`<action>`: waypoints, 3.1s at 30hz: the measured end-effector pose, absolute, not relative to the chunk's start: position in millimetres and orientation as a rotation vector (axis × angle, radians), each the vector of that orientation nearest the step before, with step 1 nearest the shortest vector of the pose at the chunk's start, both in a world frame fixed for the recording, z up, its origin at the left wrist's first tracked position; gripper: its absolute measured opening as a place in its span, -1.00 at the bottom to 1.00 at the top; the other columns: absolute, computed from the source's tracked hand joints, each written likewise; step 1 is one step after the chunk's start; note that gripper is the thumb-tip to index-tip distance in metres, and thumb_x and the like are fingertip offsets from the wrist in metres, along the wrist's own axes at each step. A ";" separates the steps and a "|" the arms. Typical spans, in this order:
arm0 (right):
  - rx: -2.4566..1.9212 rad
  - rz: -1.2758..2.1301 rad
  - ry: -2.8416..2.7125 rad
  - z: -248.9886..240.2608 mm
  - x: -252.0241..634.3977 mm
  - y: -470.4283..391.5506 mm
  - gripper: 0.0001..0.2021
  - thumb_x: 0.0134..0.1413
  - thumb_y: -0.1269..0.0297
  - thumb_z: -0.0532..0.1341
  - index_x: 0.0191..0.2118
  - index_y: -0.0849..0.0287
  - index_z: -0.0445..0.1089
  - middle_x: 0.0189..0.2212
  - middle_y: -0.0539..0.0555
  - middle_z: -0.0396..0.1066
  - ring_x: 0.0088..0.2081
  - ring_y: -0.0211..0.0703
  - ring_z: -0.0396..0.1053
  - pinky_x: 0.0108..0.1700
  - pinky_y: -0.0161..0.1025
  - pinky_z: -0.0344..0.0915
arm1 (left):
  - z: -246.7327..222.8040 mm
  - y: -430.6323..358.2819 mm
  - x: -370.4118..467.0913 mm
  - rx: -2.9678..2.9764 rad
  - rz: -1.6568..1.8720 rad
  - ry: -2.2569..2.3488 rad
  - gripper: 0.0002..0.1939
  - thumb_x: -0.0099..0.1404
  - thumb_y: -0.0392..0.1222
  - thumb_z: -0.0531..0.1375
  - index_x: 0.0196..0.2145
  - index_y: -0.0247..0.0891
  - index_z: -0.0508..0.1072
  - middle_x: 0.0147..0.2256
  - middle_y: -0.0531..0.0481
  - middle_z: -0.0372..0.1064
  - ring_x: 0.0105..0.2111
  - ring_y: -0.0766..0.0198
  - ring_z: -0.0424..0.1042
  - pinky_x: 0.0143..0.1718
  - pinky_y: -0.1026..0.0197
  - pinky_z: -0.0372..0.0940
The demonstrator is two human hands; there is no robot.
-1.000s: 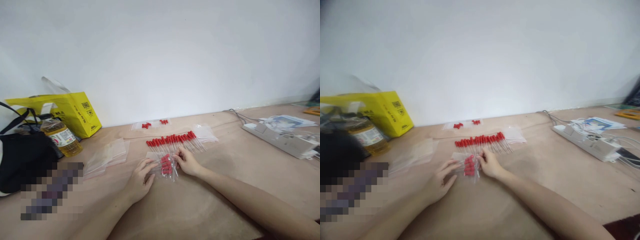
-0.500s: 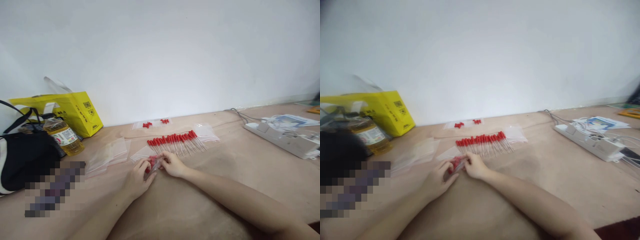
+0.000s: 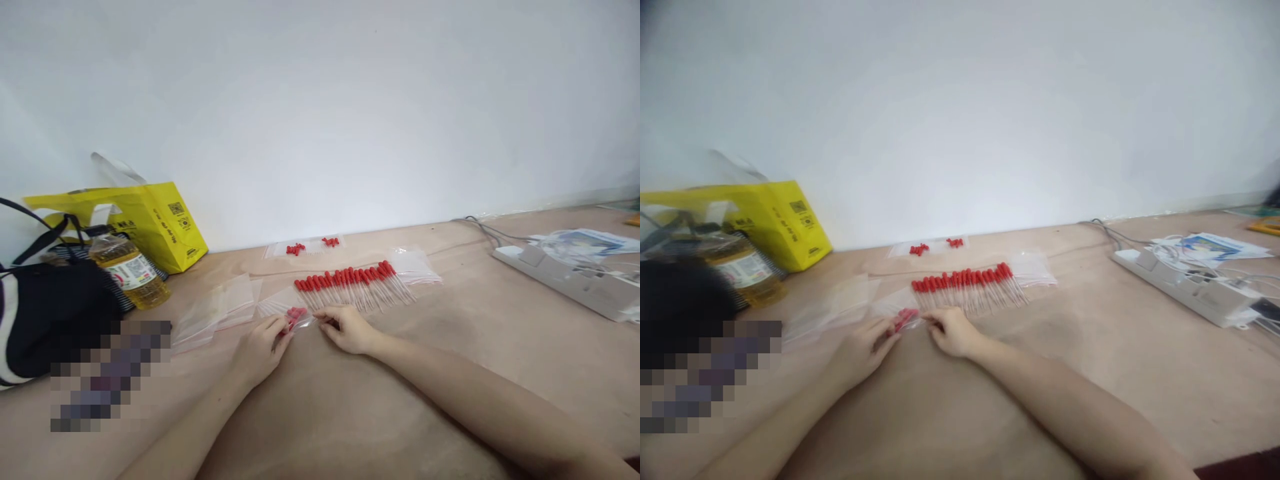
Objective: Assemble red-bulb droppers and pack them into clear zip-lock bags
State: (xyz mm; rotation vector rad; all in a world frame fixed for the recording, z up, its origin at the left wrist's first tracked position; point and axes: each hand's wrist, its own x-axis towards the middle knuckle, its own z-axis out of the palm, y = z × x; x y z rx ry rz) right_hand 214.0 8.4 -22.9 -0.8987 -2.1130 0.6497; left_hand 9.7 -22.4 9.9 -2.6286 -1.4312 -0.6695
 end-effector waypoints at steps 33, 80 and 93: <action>-0.630 -0.351 -2.320 -23.8 210.5 38.6 -0.89 -0.07 0.37 0.11 -0.52 0.17 0.36 -0.57 -0.01 0.31 -0.40 -0.22 0.06 -0.29 -0.17 -0.12 | 1.8 -27.2 -12.9 -2.344 -0.816 -0.646 -0.79 0.27 -0.32 -0.01 -0.35 -0.29 0.41 -0.38 0.00 0.46 -0.40 0.37 0.44 -0.30 0.35 0.34; -0.476 -0.539 -2.340 -22.9 208.7 36.6 -0.79 0.04 0.36 0.07 -0.57 0.18 0.29 -0.58 0.00 0.27 -0.41 -0.25 0.05 -0.29 -0.22 -0.08 | 3.0 -26.7 -8.2 -2.340 -0.853 -0.645 -0.76 0.25 -0.34 0.00 -0.46 -0.28 0.43 -0.49 0.04 0.45 -0.50 0.40 0.43 -0.43 0.37 0.35; -0.421 -0.476 -2.300 -21.5 195.0 29.1 -0.79 0.01 0.39 0.08 -0.60 0.19 0.29 -0.56 -0.03 0.35 -0.40 -0.27 0.10 -0.21 -0.18 -0.06 | -5.1 -20.8 1.9 -2.340 -0.863 -0.651 -0.82 0.23 -0.36 0.02 -0.30 -0.32 0.42 -0.36 -0.03 0.47 -0.36 0.33 0.46 -0.30 0.30 0.38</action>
